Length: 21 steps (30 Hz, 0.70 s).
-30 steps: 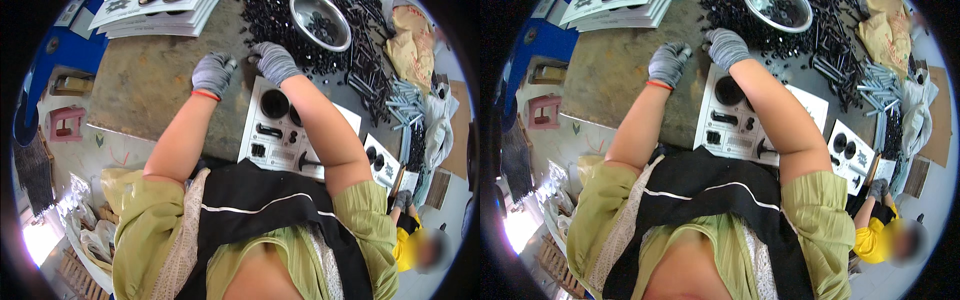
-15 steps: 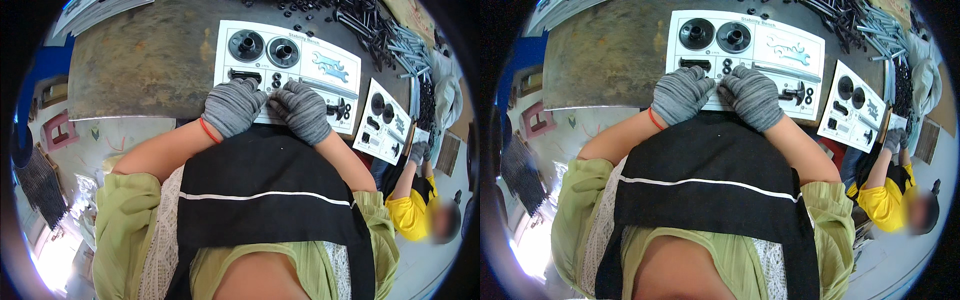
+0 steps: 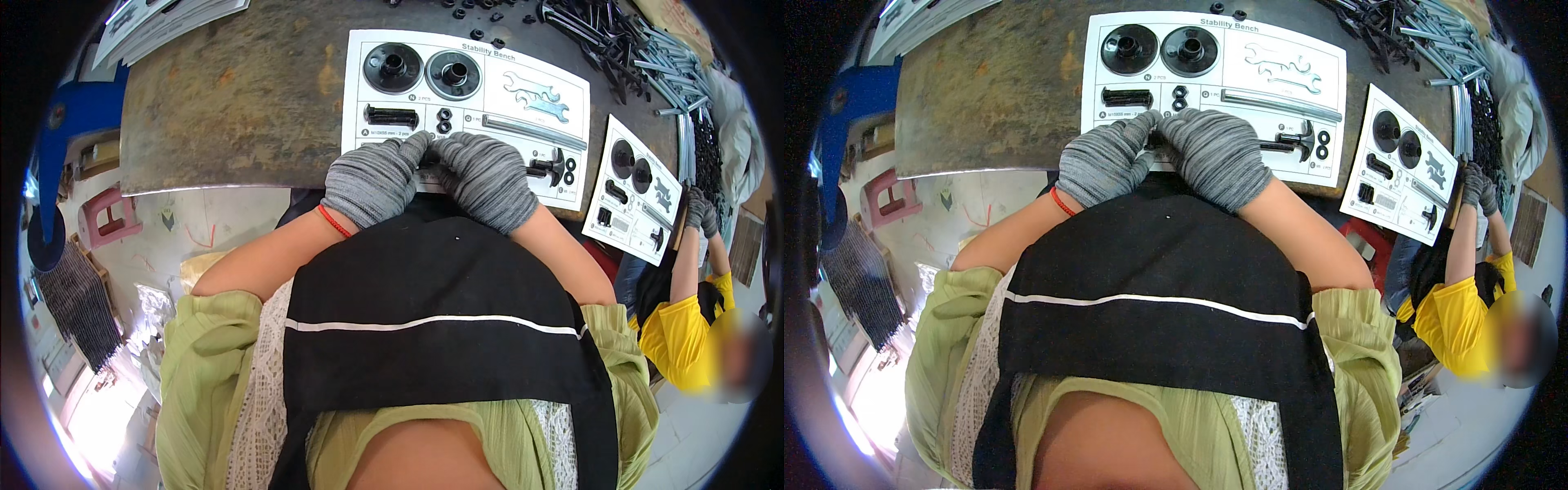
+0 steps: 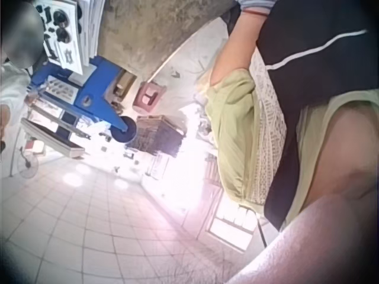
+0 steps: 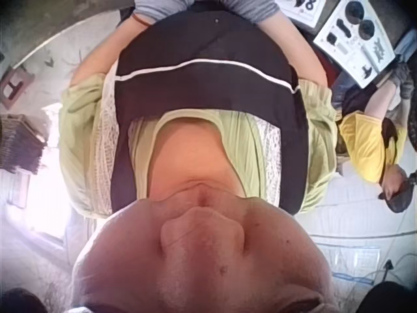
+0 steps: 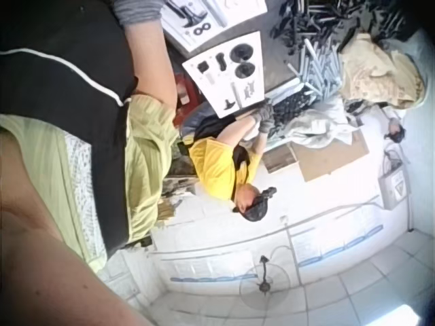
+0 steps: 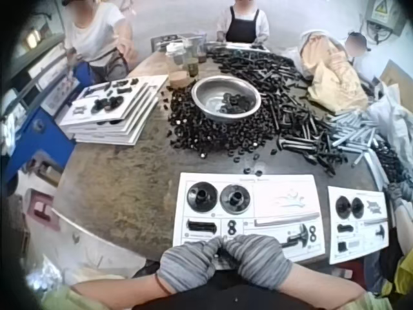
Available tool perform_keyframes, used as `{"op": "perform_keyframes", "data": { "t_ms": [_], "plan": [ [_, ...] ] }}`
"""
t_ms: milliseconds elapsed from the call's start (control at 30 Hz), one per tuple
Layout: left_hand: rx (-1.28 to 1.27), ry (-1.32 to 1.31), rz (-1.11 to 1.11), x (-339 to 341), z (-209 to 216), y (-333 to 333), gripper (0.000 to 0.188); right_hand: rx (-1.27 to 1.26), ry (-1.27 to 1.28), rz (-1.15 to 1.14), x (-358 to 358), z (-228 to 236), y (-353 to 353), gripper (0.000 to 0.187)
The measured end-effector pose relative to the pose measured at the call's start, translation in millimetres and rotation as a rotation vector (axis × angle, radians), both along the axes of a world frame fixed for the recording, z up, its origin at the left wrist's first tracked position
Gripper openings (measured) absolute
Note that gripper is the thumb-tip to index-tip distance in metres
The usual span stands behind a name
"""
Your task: The person assembles a tool kit by placing various hardware items into designated slots on a cardboard backing. They pick up bolts, nuts, washers, and a wrench from a table and arrange them on the board, then stack the completed kits.
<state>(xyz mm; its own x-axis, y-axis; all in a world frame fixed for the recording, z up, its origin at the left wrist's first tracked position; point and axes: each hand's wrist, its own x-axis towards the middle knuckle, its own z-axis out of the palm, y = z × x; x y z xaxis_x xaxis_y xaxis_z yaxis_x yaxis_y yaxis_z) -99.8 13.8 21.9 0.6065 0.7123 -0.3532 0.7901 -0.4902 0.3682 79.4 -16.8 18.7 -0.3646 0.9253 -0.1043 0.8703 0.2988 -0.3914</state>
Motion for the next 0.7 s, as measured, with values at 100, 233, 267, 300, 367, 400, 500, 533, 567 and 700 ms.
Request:
{"op": "perform_keyframes", "data": {
  "t_ms": [100,233,267,300,367,400,500,533,567,700],
  "plan": [
    [-0.003,-0.005,-0.01,-1,0,2,0.053,-0.09,-0.129,-0.071,4,-2,5,0.023],
    [0.022,-0.023,-0.02,0,-7,4,0.051,-0.179,-0.153,-0.044,3,-2,7,0.021],
    [0.037,-0.017,-0.031,1,-7,4,0.05,-0.155,-0.143,-0.039,3,-4,7,0.021],
    [0.051,-0.011,-0.041,1,-7,5,0.048,-0.132,-0.134,-0.034,5,-5,8,0.021],
    [0.035,0.01,-0.046,2,-9,7,0.045,-0.102,-0.121,-0.034,5,-9,9,0.021],
    [0.028,0.021,-0.047,2,-10,8,0.043,-0.095,-0.115,-0.039,4,-11,9,0.021],
    [0.022,0.032,-0.054,1,-8,11,0.041,-0.094,-0.09,-0.038,3,-10,11,0.02],
    [0.017,0.023,-0.048,1,-5,12,0.042,-0.092,-0.082,-0.035,3,-8,14,0.02],
    [0.012,0.013,-0.043,1,-1,12,0.043,-0.083,-0.07,-0.048,3,-6,14,0.021],
    [0.102,-0.223,0.03,-15,6,19,0.054,-0.003,0.001,-0.097,8,2,13,0.025]
  ]
}}
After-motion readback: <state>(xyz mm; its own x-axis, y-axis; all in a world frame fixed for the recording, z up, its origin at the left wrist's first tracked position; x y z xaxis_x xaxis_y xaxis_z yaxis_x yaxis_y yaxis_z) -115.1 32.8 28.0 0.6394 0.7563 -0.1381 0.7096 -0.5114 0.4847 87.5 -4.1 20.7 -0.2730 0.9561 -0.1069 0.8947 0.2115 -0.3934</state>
